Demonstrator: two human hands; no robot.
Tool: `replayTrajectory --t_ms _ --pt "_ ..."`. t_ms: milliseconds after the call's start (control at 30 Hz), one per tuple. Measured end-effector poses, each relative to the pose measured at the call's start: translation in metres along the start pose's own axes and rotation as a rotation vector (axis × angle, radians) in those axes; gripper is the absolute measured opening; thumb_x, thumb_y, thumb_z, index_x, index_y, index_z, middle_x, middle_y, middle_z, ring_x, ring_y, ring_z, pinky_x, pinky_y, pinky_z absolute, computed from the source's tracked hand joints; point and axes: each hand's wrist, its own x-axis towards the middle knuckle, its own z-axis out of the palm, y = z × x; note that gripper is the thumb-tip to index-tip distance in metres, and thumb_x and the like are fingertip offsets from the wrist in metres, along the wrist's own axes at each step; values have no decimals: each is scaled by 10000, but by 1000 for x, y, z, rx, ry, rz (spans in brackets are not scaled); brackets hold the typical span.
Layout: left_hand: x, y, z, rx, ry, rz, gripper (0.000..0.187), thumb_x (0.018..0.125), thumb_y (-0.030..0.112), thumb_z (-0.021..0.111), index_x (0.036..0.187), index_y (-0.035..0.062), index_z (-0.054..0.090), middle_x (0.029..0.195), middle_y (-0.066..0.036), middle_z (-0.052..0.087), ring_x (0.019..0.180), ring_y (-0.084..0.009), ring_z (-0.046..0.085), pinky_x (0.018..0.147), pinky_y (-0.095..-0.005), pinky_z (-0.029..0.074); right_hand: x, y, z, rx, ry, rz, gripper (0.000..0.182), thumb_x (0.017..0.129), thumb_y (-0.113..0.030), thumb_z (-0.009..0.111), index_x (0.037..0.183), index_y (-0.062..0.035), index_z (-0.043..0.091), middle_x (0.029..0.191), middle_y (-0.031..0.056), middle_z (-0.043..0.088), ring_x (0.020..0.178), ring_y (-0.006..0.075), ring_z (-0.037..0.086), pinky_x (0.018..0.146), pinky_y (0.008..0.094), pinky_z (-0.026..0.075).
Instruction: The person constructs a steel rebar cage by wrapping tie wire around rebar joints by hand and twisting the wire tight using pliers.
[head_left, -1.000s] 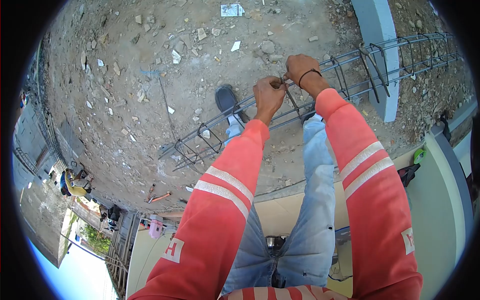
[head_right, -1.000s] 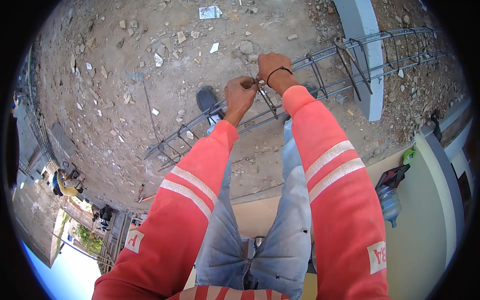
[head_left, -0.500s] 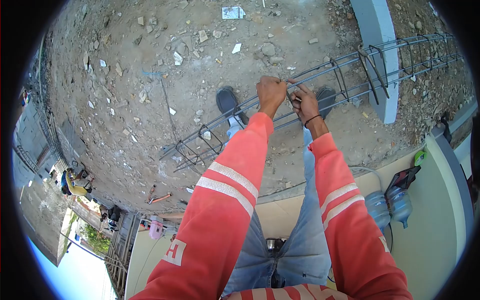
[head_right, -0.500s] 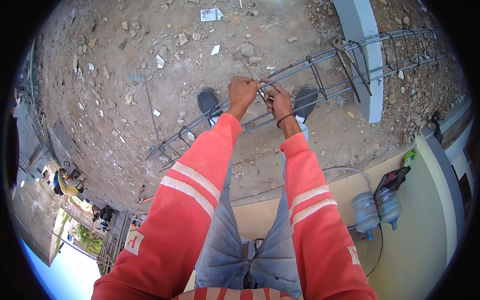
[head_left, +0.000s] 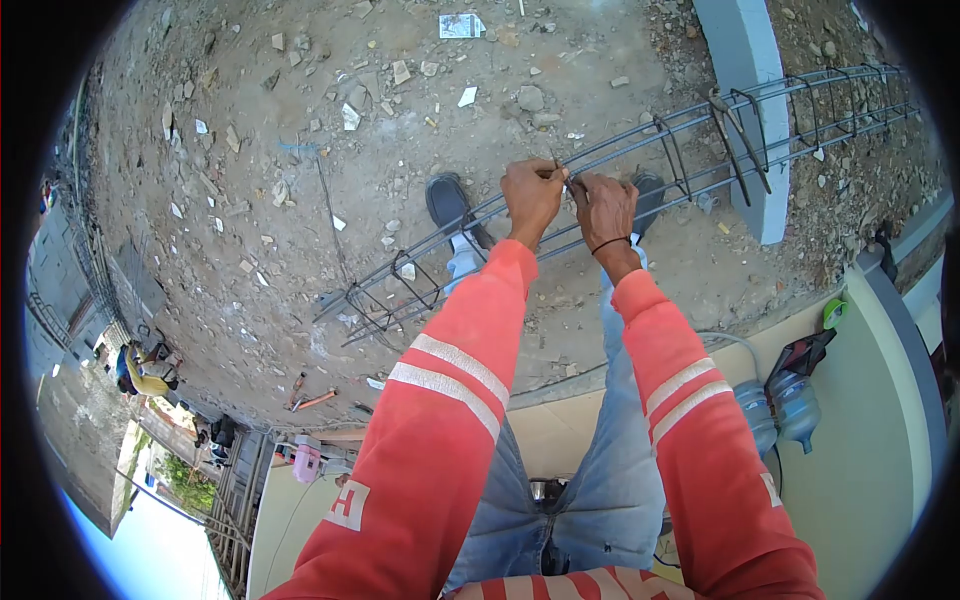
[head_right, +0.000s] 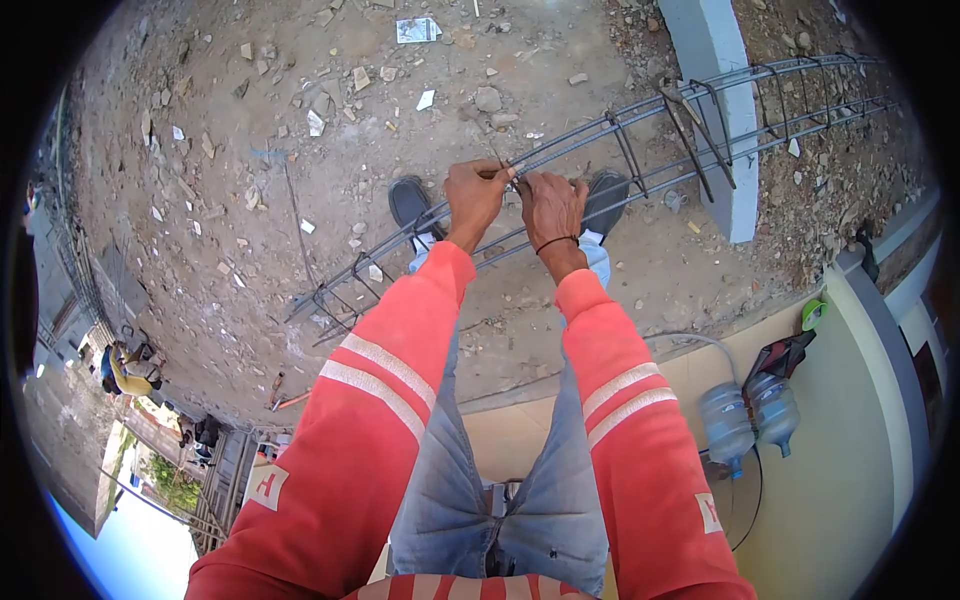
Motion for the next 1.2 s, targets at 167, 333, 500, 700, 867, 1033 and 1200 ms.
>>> replayTrajectory --t_ms 167,333,500,700,867,1033,1200 --pt "-10 -14 2 -17 49 96 150 780 113 761 874 -5 759 840 -163 735 739 -238 712 689 -317 538 -4 -2 5 187 -160 221 161 931 -204 577 966 -119 709 854 133 653 838 368 632 791 494 429" --pt "-14 -21 10 -75 158 249 121 782 92 739 872 14 762 874 -169 712 783 -280 695 708 -350 532 24 6 -17 46 -387 34 174 927 -176 563 998 -127 715 884 149 674 843 378 647 752 464 501" --pt "-20 -22 10 -82 208 369 123 777 75 700 876 15 742 889 -157 699 805 -332 672 718 -382 523 45 -60 -75 -480 -563 -98 198 918 -172 553 949 -108 738 948 142 707 887 323 678 792 418 537" --pt "-33 -16 5 -56 230 475 162 736 112 741 865 22 706 914 -155 689 859 -338 660 746 -403 517 93 -81 -65 -552 -633 -608 154 870 -168 592 883 -115 736 948 88 716 959 277 668 772 394 549" --pt "-29 -21 26 -80 339 309 153 737 123 755 835 15 708 878 -153 695 835 -334 661 756 -409 513 126 -53 -59 -474 -539 -731 146 874 -194 616 826 -107 723 954 93 714 994 303 662 763 407 558" --pt "-29 -20 21 -94 408 296 132 755 129 754 813 17 716 836 -152 696 788 -324 662 739 -399 511 102 -27 -73 -479 -659 -161 188 893 -250 635 883 -88 730 951 124 713 958 349 672 768 437 548" --pt "-13 -12 -4 -186 32 150 152 771 147 764 798 2 727 811 -129 697 731 -249 663 675 -346 499 28 -10 -57 258 -760 513 251 929 -210 588 854 -2 708 789 136 712 666 232 702 612 358 543"
